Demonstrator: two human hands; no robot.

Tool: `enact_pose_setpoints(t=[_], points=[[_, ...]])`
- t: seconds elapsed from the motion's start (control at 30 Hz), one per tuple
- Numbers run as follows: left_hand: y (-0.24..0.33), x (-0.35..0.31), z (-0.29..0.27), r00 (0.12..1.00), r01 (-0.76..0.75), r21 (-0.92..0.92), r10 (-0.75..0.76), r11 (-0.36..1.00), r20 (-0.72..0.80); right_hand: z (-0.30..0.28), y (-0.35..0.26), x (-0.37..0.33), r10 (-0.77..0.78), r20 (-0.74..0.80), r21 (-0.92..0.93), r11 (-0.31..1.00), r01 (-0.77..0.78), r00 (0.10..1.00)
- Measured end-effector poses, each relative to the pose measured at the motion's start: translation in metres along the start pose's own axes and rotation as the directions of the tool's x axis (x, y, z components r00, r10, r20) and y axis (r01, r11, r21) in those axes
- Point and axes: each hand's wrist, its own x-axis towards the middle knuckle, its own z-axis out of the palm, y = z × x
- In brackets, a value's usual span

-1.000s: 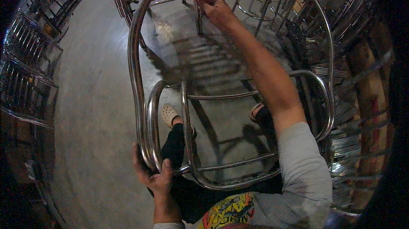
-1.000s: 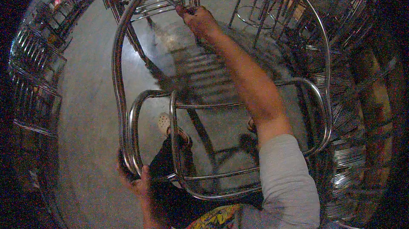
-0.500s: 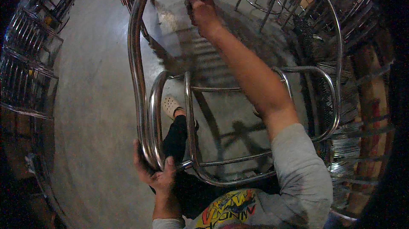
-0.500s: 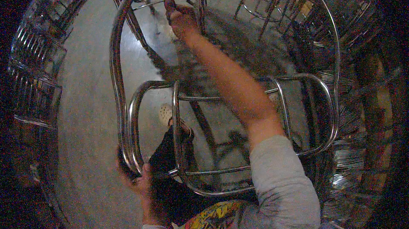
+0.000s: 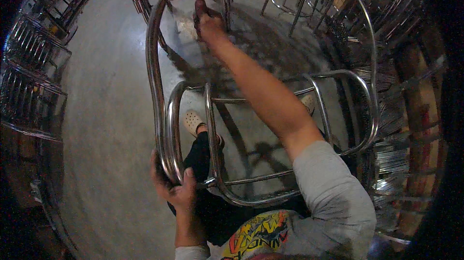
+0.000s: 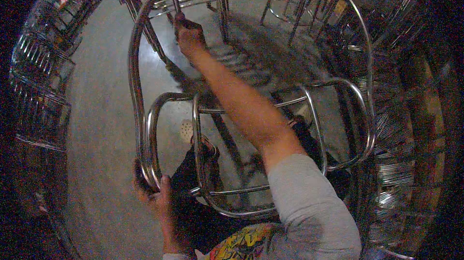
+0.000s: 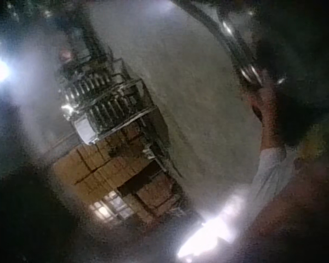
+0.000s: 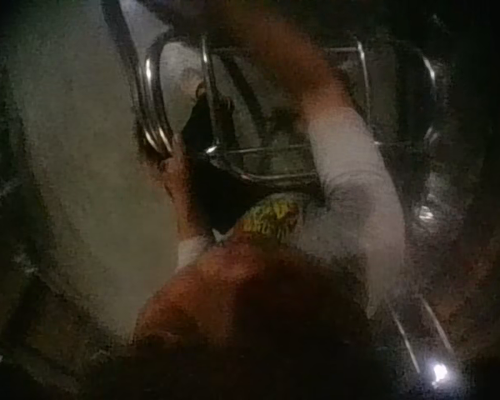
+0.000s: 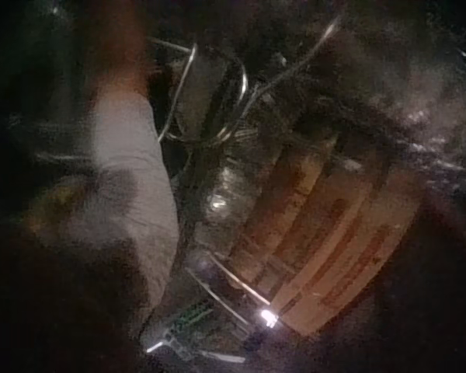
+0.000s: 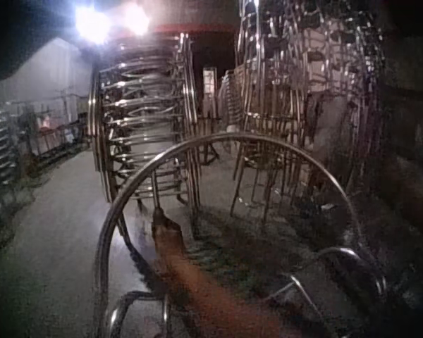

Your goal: The person assembles a metal chair by inserting multiple vertical metal rods into the seat and backrest frame. The person picks up rods from a nearby rack and fits them into the chair frame one by one, then lifts the completed chair.

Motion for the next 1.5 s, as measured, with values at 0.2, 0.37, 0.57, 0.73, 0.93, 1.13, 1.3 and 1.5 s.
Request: enact_pose_setpoints(t=[0.2,0.37,0.57,0.73,0.93,1.13,1.3,1.5], points=[[0.040,-0.007,-0.002,0.995,-0.071,0.221,0.086,0.973,-0.056,-0.092,0.035,-0.061,0.287,-0.008,-0.307,0.911,-0.276,0.958],[0.109,-0.028,0.083,0.872,-0.347,0.143,0.262,0.927,0.414,-0.184,-0.019,-0.150,0.353,0.382,0.094,0.904,-0.416,0.854],[0.130,-0.056,0.241,0.876,-0.153,-0.147,0.203,0.977,0.437,-0.279,-0.148,-0.176,0.395,0.264,-0.430,0.865,-0.260,0.880],[0.132,-0.017,0.352,0.836,-0.175,-0.205,0.256,0.963,0.485,-0.406,-0.183,-0.109,-0.162,-0.129,-0.911,0.409,-0.052,0.978],[0.100,0.048,0.439,0.879,-0.043,-0.051,0.062,0.998,0.473,-0.447,-0.149,-0.085,-0.039,-0.261,-0.822,0.532,-0.201,0.965],[0.104,0.078,0.460,0.870,-0.129,-0.281,0.245,0.951,0.429,-0.439,-0.158,-0.075,-0.050,-0.262,-0.830,0.521,-0.199,0.964],[0.096,0.091,0.459,0.860,-0.094,-0.287,0.223,0.953,0.459,-0.432,-0.151,-0.071,-0.083,-0.257,-0.817,0.550,-0.171,0.963],[0.096,0.145,0.445,0.757,-0.533,-0.047,0.501,0.845,0.419,-0.427,-0.140,-0.073,-0.129,-0.227,-0.806,0.581,-0.112,0.965]])
